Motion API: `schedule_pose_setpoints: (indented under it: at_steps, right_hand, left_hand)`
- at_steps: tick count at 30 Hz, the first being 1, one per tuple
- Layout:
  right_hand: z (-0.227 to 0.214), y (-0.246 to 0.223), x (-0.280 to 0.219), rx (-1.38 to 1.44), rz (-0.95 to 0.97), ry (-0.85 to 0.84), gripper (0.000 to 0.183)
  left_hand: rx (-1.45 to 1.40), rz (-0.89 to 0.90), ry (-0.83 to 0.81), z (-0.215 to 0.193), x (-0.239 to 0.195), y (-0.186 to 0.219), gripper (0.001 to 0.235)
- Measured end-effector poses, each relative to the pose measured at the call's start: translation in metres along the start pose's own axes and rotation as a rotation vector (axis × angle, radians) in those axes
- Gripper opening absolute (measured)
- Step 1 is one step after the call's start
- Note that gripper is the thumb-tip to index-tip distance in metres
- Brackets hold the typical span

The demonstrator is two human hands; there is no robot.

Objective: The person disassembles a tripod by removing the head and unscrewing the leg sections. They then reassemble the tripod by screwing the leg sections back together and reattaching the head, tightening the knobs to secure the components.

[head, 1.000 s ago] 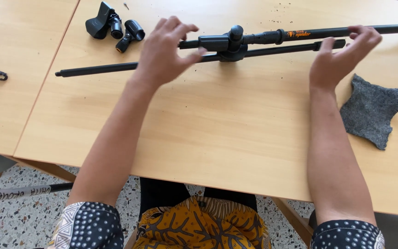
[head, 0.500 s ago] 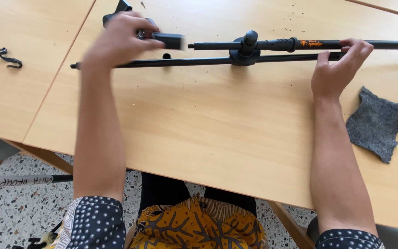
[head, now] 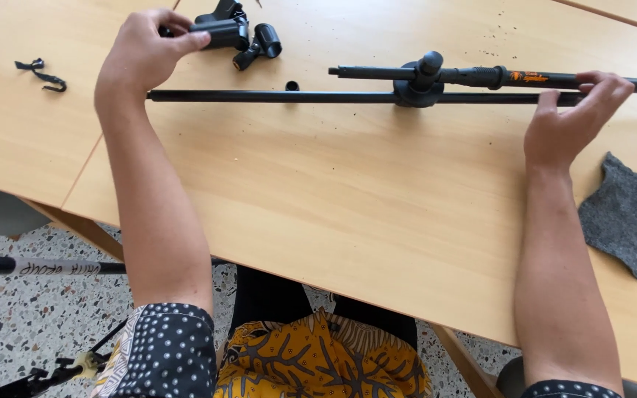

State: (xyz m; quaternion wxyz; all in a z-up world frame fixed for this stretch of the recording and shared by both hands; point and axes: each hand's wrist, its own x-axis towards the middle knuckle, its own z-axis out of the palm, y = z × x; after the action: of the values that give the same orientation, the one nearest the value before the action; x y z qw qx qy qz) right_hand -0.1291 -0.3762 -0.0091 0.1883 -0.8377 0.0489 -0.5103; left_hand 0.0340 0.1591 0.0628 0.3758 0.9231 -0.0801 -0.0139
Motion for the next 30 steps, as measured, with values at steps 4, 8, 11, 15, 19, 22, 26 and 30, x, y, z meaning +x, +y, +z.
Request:
schedule_pose_setpoints:
  at_steps: [4, 8, 11, 15, 19, 22, 26, 30]
  right_hand:
    - [-0.004, -0.045, 0.010, 0.096, -0.108, 0.032, 0.028]
    - [0.015, -0.110, 0.006, 0.355, -0.148, -0.115, 0.034]
    - [0.041, -0.186, -0.011, 0.391, -0.163, -0.387, 0.054]
    - [0.083, -0.251, -0.027, 0.313, -0.140, -0.592, 0.054]
    - [0.110, -0.253, -0.042, 0.557, -0.100, -0.548, 0.035]
    - [0.111, -0.252, -0.051, 0.550, 0.036, -0.584, 0.035]
    - [0.106, -0.249, -0.052, 0.610, 0.029, -0.621, 0.036]
    - [0.107, -0.244, -0.057, 0.561, -0.052, -0.668, 0.041]
  left_hand:
    - [-0.148, 0.263, 0.116, 0.014, 0.010, -0.002, 0.029]
    - [-0.260, 0.466, 0.042, 0.038, 0.007, 0.035, 0.029]
    - [-0.218, 0.578, -0.003, 0.055, 0.003, 0.057, 0.027]
    - [-0.302, 0.529, -0.221, 0.054, -0.012, 0.076, 0.022]
    - [-0.420, 0.452, -0.295, 0.049, -0.007, 0.067, 0.022]
    - [-0.310, 0.335, -0.028, 0.055, 0.018, 0.040, 0.032]
    - [0.205, 0.133, 0.373, 0.068, 0.061, -0.009, 0.053]
    - [0.285, 0.009, 0.225, 0.074, 0.077, -0.037, 0.072]
